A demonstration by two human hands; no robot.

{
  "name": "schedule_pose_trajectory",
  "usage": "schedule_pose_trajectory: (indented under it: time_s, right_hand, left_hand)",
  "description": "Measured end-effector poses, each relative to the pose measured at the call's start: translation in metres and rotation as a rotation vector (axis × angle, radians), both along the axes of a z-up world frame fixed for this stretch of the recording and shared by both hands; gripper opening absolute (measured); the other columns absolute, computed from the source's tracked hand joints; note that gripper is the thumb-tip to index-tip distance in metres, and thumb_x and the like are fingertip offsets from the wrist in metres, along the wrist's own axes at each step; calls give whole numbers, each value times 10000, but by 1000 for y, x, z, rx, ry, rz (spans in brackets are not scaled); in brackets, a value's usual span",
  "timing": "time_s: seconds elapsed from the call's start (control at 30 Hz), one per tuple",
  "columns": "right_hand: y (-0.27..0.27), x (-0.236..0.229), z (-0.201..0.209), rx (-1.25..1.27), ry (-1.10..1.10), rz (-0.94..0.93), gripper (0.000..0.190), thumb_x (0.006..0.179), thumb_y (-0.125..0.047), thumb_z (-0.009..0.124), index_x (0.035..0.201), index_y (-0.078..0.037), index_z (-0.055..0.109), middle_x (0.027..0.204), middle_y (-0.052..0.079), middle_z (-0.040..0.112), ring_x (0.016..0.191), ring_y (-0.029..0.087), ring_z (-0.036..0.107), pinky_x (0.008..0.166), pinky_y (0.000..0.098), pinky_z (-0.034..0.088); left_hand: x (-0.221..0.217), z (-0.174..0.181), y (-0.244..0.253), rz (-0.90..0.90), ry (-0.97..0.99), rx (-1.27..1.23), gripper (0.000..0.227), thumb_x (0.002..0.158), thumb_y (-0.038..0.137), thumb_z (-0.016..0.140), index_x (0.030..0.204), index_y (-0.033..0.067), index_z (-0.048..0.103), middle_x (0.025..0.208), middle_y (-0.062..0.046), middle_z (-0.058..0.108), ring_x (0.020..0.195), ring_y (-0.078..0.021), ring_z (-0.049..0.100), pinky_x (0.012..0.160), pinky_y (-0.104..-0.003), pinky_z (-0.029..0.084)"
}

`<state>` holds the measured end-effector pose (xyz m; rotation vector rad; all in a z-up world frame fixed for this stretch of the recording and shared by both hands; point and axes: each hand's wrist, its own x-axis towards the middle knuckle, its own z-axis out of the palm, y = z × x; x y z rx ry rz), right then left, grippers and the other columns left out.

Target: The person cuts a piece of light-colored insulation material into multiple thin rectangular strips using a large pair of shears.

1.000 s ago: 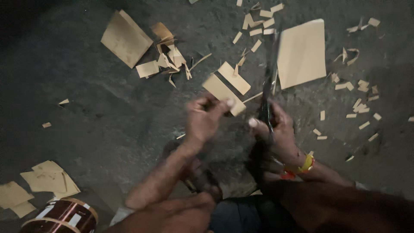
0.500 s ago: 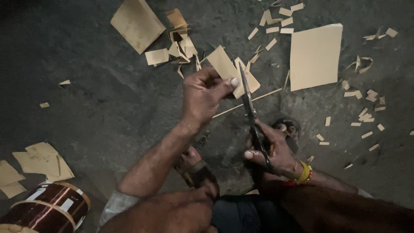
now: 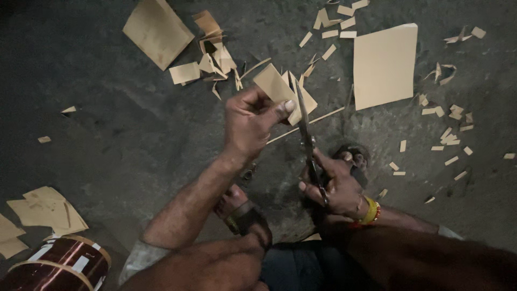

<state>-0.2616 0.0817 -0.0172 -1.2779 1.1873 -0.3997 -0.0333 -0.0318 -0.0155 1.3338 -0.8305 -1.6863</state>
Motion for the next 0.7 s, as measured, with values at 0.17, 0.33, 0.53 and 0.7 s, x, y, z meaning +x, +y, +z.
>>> schedule_pose_trajectory:
  time_s: [0.17,0.33,0.53,0.7]
  right_hand:
    - [2,-3,-6,-122,-140,8,726,905,-129,765,1529,-23,408,828,-5,687,731,108,693,746,283,574]
    - [1,-4,-8,95,96,53,805,851,-145,810,1529,-53,388,734,25,652,617,146,619,617,305,525]
    - [5,-2,-18,-211,-156,-47,778,907,-91,752,1565,11,349,855,28,671,722,107,627,710,269,553]
    - [10,-3,-20,-110,-111,-64,805,870,-102,775,1549,3,356,806,20,677,676,96,633,644,256,549]
  left_hand:
    - [-4,-5,1,24,-66,-58,86,898,26,761,977,3,737,853,-34,743,757,-78,704,689,-244,624]
    - [-2,-5,1,0,-44,-55,89,903,66,760,967,10,734,837,-47,746,746,-98,729,682,-265,649]
    - [-8,-1,6,-22,-49,23,151,892,113,770,985,-1,739,859,-86,766,758,-129,748,685,-290,661]
    - [-10,-6,14,62,129,63,164,893,98,765,1013,-9,729,894,-89,772,799,-136,763,748,-301,680]
